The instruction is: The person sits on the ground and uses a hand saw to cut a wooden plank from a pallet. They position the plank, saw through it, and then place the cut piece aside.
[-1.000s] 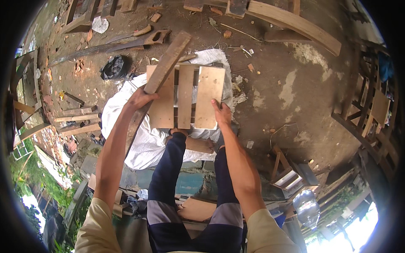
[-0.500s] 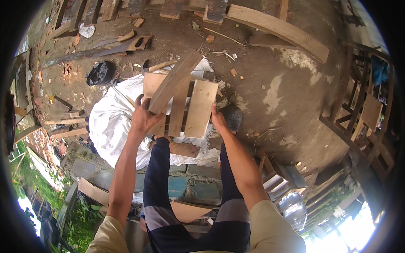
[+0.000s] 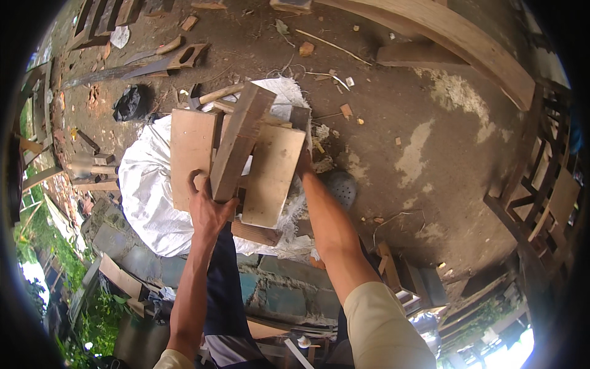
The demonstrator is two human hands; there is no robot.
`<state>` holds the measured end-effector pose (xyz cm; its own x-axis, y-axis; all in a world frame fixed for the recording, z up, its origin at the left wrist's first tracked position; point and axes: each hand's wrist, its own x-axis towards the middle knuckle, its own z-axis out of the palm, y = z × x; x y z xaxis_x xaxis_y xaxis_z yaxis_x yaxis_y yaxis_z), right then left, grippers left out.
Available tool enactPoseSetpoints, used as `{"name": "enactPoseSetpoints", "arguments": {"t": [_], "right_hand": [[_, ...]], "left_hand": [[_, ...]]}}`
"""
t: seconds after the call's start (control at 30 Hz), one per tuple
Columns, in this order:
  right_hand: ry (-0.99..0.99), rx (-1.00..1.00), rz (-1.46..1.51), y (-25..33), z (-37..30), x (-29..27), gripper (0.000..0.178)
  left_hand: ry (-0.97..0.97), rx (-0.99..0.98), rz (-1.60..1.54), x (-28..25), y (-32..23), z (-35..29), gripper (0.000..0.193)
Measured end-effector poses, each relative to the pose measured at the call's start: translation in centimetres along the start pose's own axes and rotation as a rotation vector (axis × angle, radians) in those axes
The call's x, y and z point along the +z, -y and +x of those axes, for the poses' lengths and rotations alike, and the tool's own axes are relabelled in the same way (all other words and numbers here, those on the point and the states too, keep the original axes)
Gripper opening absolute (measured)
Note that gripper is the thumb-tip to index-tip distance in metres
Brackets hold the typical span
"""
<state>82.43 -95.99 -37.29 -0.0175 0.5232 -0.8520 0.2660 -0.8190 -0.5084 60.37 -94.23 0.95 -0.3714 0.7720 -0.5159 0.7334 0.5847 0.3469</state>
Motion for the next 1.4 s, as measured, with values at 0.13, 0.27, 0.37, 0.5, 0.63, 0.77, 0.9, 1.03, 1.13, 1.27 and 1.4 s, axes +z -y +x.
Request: {"name": "enactPoseSetpoints", "arguments": {"t": [0.13,0.27,0.37,0.5,0.63,0.77,0.9,1.03,1.13,1.27,1.4], "right_hand": [[-0.029,-0.155,0.329,-5.7,2.6,-7.7,0.059],[0.059,-0.023,-0.288,8.4,-9.5,0.0,0.055],[-0.219,-0.024,-0.217,6.7,-10.0,-8.0,0.089],[-0.456,-0.016,-0.54,11.8,-17.2,-12.4,0.1],[-0.534,-0.132,-0.841,22.0,-26.8,-15.1,0.096],[-0.397,-0.247,-1.056,32.3,-34.7,-12.1,0.093],[-0.344,-0.495,-1.136,37.0,-38.2,-5.0,0.073],[-0.179,-0.748,-1.29,42.0,-39.1,8.8,0.063],[-0.09,-0.843,-1.301,43.4,-36.8,15.6,0.071],[0.095,-0.874,-1.3,47.3,-36.8,25.4,0.073],[0.189,-0.921,-1.23,49.9,-35.4,29.3,0.077]], "left_hand": [[0.053,0.068,-0.089,1.7,-0.1,2.1,0.073],[0.004,-0.075,-0.038,-3.4,5.0,0.0,0.077],[0.081,0.077,-0.183,-3.3,4.6,1.3,0.08],[0.221,-0.037,-0.243,-7.0,7.7,-0.1,0.082],[0.231,-0.157,-0.3,-9.6,13.2,-2.1,0.082],[0.167,-0.251,-0.422,-11.7,20.3,-4.6,0.081],[0.184,-0.375,-0.537,-14.6,26.1,-6.3,0.091],[0.19,-0.435,-0.601,-15.5,31.9,-8.6,0.105],[0.204,-0.461,-0.594,-17.0,33.7,-8.4,0.114],[0.221,-0.513,-0.652,-17.9,35.1,-8.4,0.121],[0.23,-0.521,-0.706,-19.8,34.2,-7.4,0.118]]}}
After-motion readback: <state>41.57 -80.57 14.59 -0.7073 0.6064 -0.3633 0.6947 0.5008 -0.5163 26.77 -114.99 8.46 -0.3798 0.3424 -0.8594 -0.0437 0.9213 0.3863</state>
